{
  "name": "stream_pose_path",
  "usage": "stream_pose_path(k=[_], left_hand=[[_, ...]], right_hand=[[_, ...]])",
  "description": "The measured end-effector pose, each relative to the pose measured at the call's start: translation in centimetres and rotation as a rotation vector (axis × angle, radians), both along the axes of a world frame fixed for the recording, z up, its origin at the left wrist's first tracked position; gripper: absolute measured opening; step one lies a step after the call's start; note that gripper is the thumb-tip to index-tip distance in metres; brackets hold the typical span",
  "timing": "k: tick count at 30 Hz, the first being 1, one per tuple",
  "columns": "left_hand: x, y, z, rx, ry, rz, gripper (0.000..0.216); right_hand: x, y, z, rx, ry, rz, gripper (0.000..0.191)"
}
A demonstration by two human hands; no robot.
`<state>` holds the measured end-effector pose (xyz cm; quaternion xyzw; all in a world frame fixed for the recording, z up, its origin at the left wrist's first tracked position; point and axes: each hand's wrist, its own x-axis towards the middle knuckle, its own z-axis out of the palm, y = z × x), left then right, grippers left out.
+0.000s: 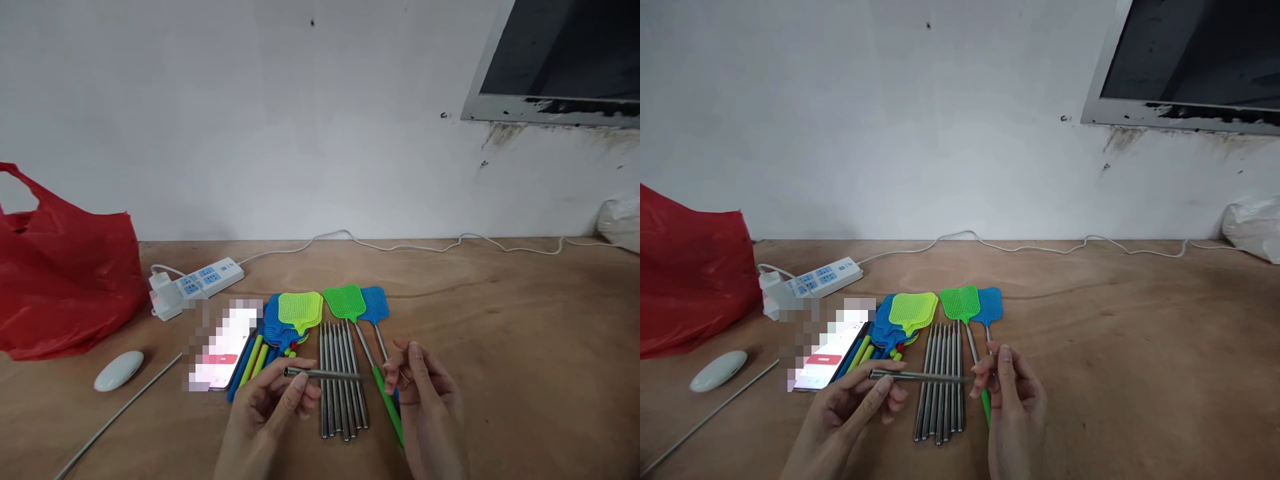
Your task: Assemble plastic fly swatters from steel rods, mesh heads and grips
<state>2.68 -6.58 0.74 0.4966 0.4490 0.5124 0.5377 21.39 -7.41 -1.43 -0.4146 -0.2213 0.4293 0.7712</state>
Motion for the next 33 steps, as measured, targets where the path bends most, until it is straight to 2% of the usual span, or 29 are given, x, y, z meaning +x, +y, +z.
stream_pose_path(k=[5,7,10,13,16,20,25,29,33], left_hand=[[-0.4,-0.1,-0.8,0.029,-0.021,0.075,0.035],[-0.7,-0.2,-1.1,0.04,-0.045,0.11,0.034],[-1.0,-0.3,-1.5,0.035,-0.122,0.122,0.033],[-0.6,-0.4,-1.3,0.024,-0.184,0.116,0.033],[0.1,-0.6,-0.9,0.018,-0.234,0.176,0.033],[0.4,-0.6,-0.7,-0.005,-0.272,0.239,0.031],[-0.4,-0.4,-1.0,0.062,-0.148,0.185,0.037],[-0.5,-0.8,-0.7,0.069,-0.07,0.28,0.039],[-0.3,-1.7,0.2,0.049,-0.047,0.367,0.041]], right_hand=[[0.6,0.2,-0.5,-0.111,-0.308,-0.144,0.035],[1.0,0.2,-0.6,-0.19,-0.41,-0.124,0.039],[1.1,0.2,-0.6,-0.231,-0.418,-0.037,0.044],[0.7,0.2,-0.4,-0.218,-0.339,-0.069,0.039],[0.5,0.3,-0.2,-0.179,-0.293,-0.155,0.035],[0.9,0.3,-0.4,-0.159,-0.3,-0.142,0.032],[0.7,0.1,-0.7,-0.136,-0.35,-0.198,0.027],[0.0,-0.3,-0.9,-0.068,-0.455,-0.256,0.025],[-0.6,-0.6,-1.0,-0.033,-0.549,-0.224,0.021]])
